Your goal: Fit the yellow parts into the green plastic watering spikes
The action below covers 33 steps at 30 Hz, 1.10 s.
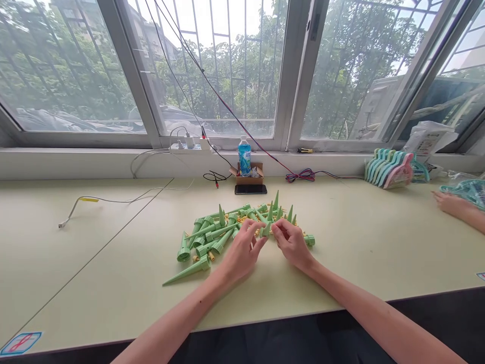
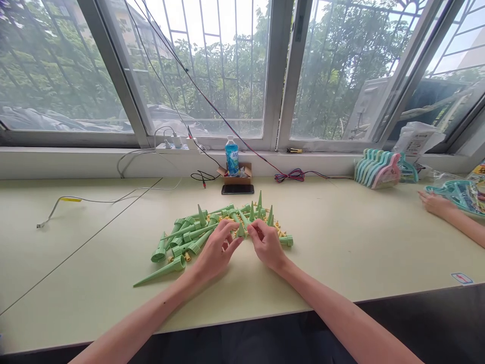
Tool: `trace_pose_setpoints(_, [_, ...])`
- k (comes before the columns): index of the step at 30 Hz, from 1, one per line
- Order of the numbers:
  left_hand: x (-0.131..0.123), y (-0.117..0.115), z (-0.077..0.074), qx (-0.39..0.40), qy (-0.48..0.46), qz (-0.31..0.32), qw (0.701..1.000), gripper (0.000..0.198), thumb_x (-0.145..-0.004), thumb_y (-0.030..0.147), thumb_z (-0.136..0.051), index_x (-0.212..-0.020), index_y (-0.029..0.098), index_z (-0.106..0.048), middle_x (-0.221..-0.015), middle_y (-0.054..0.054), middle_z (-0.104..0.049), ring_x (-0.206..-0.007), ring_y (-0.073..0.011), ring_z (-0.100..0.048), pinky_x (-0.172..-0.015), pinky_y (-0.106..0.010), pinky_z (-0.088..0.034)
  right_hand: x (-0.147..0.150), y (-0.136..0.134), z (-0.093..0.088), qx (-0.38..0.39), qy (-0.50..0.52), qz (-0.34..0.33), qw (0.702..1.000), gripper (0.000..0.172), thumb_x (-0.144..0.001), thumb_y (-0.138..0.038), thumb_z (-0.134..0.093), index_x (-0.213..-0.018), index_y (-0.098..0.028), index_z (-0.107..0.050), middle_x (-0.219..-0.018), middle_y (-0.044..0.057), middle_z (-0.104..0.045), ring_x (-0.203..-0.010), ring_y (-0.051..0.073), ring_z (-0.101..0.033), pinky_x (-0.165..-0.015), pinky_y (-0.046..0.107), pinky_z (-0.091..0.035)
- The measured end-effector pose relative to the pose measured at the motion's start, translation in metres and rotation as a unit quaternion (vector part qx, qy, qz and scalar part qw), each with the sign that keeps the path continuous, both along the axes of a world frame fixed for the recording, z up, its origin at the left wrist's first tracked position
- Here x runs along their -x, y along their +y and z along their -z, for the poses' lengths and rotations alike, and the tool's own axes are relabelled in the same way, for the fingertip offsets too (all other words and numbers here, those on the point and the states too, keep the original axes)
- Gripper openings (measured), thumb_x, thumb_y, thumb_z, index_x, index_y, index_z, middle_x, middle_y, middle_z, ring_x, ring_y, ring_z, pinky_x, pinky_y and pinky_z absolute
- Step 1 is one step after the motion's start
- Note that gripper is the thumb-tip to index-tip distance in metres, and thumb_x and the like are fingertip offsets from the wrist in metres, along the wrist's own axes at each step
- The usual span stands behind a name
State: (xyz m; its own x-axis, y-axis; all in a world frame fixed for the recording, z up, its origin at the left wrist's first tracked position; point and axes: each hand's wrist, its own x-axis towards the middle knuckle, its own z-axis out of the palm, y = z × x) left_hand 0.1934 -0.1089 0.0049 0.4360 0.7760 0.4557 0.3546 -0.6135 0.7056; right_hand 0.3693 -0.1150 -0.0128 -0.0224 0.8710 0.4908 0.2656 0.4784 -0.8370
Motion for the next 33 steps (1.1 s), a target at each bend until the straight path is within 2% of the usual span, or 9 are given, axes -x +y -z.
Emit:
trace_pose_setpoints(2, [-0.001,0.0,-0.002,0.054,-0.025,-0.016,0.998,0.025,-0.094,0.042,-0.05,-0.111,0.022,-0.051,-0.111,-0.006,-0.054,-0.061,-0.0076,-0.053,-0.053,-0.022,-0.046,-0.001,0.001,0.0,-0.014,0.003,0.02,1.0,0.028,-0.097,-0.041,-0.049,-0.078,-0.02,-0.05,-0.058,-0.005,-0.038,-0.047,0.009,-0.033,-0.043,0.023,-0.026])
trace_pose_setpoints(3, [-0.001,0.0,-0.004,0.1,-0.038,-0.017,0.994,0.029,-0.093,0.047,-0.05,-0.107,0.021,-0.05,-0.103,-0.005,-0.057,-0.056,-0.0073,-0.051,-0.049,-0.022,-0.044,-0.001,0.001,0.001,-0.022,0.004,0.03,0.999,0.028,-0.097,-0.041,-0.049,-0.078,-0.02,-0.049,-0.058,-0.005,-0.038,-0.047,0.009,-0.032,-0.043,0.023,-0.026])
trace_pose_setpoints(6, [-0.001,0.0,-0.011,0.267,-0.061,0.016,0.962,0.045,-0.091,0.063,-0.042,-0.09,0.019,-0.05,-0.066,0.003,-0.053,-0.038,-0.0066,-0.041,-0.038,-0.021,-0.034,-0.001,0.001,0.0,-0.046,-0.009,0.046,0.998,0.027,-0.098,-0.039,-0.047,-0.078,-0.021,-0.048,-0.059,-0.005,-0.037,-0.047,0.009,-0.031,-0.044,0.023,-0.026])
trace_pose_setpoints(9, [0.0,-0.002,-0.017,0.391,-0.105,0.078,0.911,0.057,-0.085,0.072,-0.043,-0.08,0.016,-0.053,-0.07,0.001,-0.054,-0.04,-0.0063,-0.044,-0.034,-0.021,-0.033,-0.001,-0.001,0.0,-0.069,-0.039,0.04,0.996,0.026,-0.099,-0.037,-0.047,-0.079,-0.02,-0.049,-0.06,-0.005,-0.039,-0.048,0.009,-0.031,-0.046,0.023,-0.027])
trace_pose_setpoints(12, [-0.001,-0.002,-0.019,0.439,-0.139,0.111,0.881,0.059,-0.08,0.073,-0.051,-0.08,0.014,-0.055,-0.077,-0.001,-0.055,-0.043,-0.0057,-0.047,-0.033,-0.02,-0.032,-0.001,-0.003,0.0,-0.083,-0.061,0.026,0.994,0.025,-0.099,-0.035,-0.047,-0.079,-0.02,-0.05,-0.059,-0.005,-0.04,-0.048,0.009,-0.032,-0.046,0.023,-0.028])
trace_pose_setpoints(18, [0.0,0.001,-0.016,0.432,-0.142,0.115,0.883,0.057,-0.078,0.071,-0.057,-0.08,0.014,-0.056,-0.07,-0.001,-0.057,-0.041,-0.0056,-0.047,-0.035,-0.019,-0.033,-0.002,-0.004,0.0,-0.086,-0.063,0.023,0.994,0.025,-0.099,-0.034,-0.046,-0.078,-0.02,-0.049,-0.056,-0.006,-0.038,-0.047,0.008,-0.032,-0.046,0.022,-0.027])
trace_pose_setpoints(23, [0.002,0.002,-0.012,0.367,-0.1,0.095,0.92,0.049,-0.081,0.065,-0.059,-0.078,0.017,-0.053,-0.047,0.004,-0.05,-0.036,-0.0072,-0.043,-0.039,-0.019,-0.034,-0.002,-0.003,0.001,-0.072,-0.053,0.018,0.996,0.026,-0.098,-0.033,-0.047,-0.076,-0.02,-0.048,-0.057,-0.006,-0.038,-0.048,0.008,-0.031,-0.046,0.022,-0.025])
trace_pose_setpoints(26, [0.003,0.001,-0.01,0.325,-0.098,0.072,0.938,0.045,-0.082,0.062,-0.06,-0.081,0.019,-0.049,-0.049,0.005,-0.051,-0.037,-0.0081,-0.044,-0.039,-0.019,-0.034,-0.002,-0.002,0.0,-0.054,-0.045,0.009,0.998,0.027,-0.098,-0.035,-0.047,-0.076,-0.02,-0.048,-0.057,-0.006,-0.037,-0.048,0.009,-0.03,-0.046,0.023,-0.024])
trace_pose_setpoints(33, [0.003,-0.002,-0.013,0.268,-0.099,0.059,0.957,0.038,-0.083,0.051,-0.064,-0.099,0.02,-0.05,-0.055,0.007,-0.048,-0.041,-0.0081,-0.043,-0.039,-0.019,-0.035,-0.002,-0.003,0.0,-0.026,-0.04,0.005,0.999,0.031,-0.099,-0.041,-0.045,-0.075,-0.021,-0.047,-0.056,-0.005,-0.038,-0.047,0.01,-0.034,-0.045,0.023,-0.026])
